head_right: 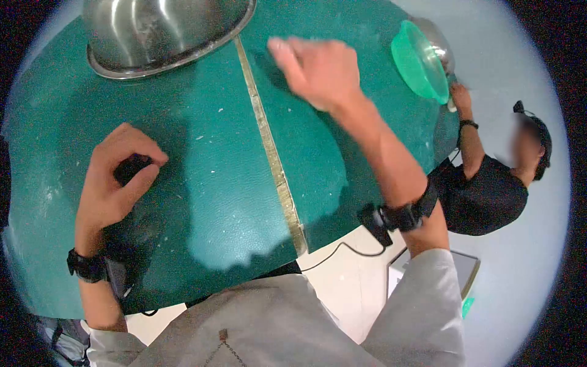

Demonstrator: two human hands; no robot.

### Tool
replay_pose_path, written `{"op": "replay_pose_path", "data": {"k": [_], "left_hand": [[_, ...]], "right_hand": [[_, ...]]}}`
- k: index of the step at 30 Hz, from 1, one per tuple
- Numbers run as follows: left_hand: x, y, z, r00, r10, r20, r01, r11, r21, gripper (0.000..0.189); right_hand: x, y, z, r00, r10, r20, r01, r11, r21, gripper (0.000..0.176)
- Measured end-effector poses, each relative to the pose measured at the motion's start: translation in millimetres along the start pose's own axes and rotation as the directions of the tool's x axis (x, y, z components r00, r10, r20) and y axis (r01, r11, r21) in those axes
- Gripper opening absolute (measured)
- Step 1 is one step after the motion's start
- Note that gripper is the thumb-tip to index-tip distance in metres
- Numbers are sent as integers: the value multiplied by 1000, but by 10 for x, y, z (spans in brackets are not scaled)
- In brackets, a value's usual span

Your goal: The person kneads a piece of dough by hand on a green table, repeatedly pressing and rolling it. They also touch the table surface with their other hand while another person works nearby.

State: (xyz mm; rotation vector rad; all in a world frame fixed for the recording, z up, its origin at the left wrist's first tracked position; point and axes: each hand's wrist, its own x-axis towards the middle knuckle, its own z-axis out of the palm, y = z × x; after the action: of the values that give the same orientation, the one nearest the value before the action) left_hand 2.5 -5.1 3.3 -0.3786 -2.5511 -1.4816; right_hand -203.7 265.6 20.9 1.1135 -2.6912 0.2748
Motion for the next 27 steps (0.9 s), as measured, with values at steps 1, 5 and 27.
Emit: {"op": "replay_pose_path", "data": {"k": [1,5,27], "left_hand": [[4,22,-12,1000,-18,-2,18,1000,4,13],[18,20,-11,1000,-18,3,18,1000,20,15],[-27,15,-1,998,35,-51,-35,999,2,13]], "right_hand": [[120,85,37,1000,11,9,-12,1000,9,40],[410,357,146,974,181,-137,-152,968,202,51],[-159,138,-130,958,-241,-157,222,966,-129,31]]}}
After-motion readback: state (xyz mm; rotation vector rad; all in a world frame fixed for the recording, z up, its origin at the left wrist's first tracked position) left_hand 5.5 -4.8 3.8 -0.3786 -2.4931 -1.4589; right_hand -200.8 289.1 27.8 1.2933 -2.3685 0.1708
